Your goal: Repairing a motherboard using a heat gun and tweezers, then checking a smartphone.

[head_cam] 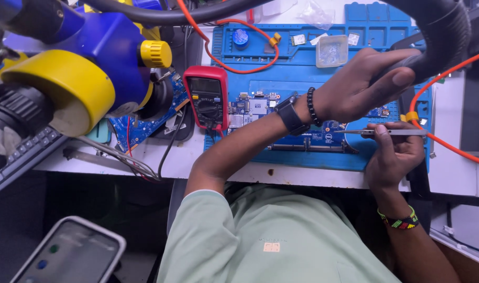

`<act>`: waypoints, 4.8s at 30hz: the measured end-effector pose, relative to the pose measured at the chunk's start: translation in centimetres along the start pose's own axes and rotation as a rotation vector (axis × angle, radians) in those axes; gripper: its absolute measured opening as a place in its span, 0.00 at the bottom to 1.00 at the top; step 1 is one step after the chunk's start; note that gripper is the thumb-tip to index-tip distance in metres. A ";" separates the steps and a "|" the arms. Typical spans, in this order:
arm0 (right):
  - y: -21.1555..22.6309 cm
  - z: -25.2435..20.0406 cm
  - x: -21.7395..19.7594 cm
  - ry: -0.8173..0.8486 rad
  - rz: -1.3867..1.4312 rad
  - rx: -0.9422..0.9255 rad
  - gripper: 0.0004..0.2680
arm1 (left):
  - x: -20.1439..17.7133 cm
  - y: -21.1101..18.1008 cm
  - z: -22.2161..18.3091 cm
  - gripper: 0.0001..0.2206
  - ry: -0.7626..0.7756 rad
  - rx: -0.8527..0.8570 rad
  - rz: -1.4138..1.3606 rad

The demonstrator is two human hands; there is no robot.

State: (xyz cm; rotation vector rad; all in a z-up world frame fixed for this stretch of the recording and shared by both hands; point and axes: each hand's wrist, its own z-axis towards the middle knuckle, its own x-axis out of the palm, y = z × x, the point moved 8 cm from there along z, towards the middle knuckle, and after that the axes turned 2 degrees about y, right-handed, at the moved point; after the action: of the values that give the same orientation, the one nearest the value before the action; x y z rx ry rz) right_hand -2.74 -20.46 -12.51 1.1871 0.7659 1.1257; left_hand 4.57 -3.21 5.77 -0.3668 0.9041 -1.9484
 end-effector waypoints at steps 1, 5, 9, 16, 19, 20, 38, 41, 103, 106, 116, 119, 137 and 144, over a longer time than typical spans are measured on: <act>-0.3 0.2 0.1 0.008 0.000 0.004 0.05 | -0.2 0.1 0.0 0.25 -0.007 -0.003 0.003; 0.2 -0.2 0.0 -0.003 -0.023 -0.038 0.05 | 0.0 0.2 -0.3 0.25 -0.025 0.004 0.055; 0.4 -0.2 0.1 0.020 -0.015 -0.021 0.05 | 0.0 -0.3 0.0 0.25 -0.019 0.013 0.043; -0.2 0.1 -0.1 0.009 0.001 -0.011 0.05 | 0.0 -0.6 0.2 0.25 -0.018 0.035 0.043; -0.1 0.0 -0.1 0.014 -0.009 -0.012 0.04 | 0.0 -0.3 0.1 0.25 -0.022 0.040 0.035; -0.1 0.0 -0.2 0.013 -0.008 -0.005 0.04 | 0.1 -0.2 0.0 0.26 -0.020 0.036 0.019; 0.1 -0.1 0.3 -0.001 -0.017 0.028 0.03 | 0.2 -0.3 0.1 0.26 -0.023 0.024 -0.115; 0.1 0.0 0.3 0.078 0.018 -0.015 0.11 | 0.1 -0.6 0.2 0.26 -0.027 0.023 -0.090; 0.3 1.1 0.1 0.007 0.279 0.181 0.38 | 0.1 0.7 -0.1 0.30 -0.022 -0.048 -0.078; 0.5 1.2 0.2 0.011 0.275 0.171 0.37 | 0.3 0.7 -0.1 0.30 -0.009 -0.050 -0.102; 0.6 1.1 0.1 0.016 0.262 0.171 0.36 | 0.5 1.2 -0.3 0.30 -0.018 -0.058 -0.140; 0.7 1.1 0.1 0.003 0.254 0.186 0.36 | 0.5 1.2 -0.3 0.30 -0.022 -0.041 -0.140; 0.4 1.3 -0.1 -0.013 0.269 0.183 0.36 | 0.3 0.9 -0.1 0.30 -0.019 -0.054 -0.125; 0.6 1.2 0.0 -0.019 0.276 0.212 0.37 | 0.4 0.6 0.0 0.30 -0.003 -0.055 -0.100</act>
State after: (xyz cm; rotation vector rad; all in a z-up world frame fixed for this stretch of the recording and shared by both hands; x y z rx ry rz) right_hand -1.81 -20.85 -11.67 1.5144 0.7349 1.2791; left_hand 4.74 -3.70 5.30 -0.4544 0.9551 -2.0169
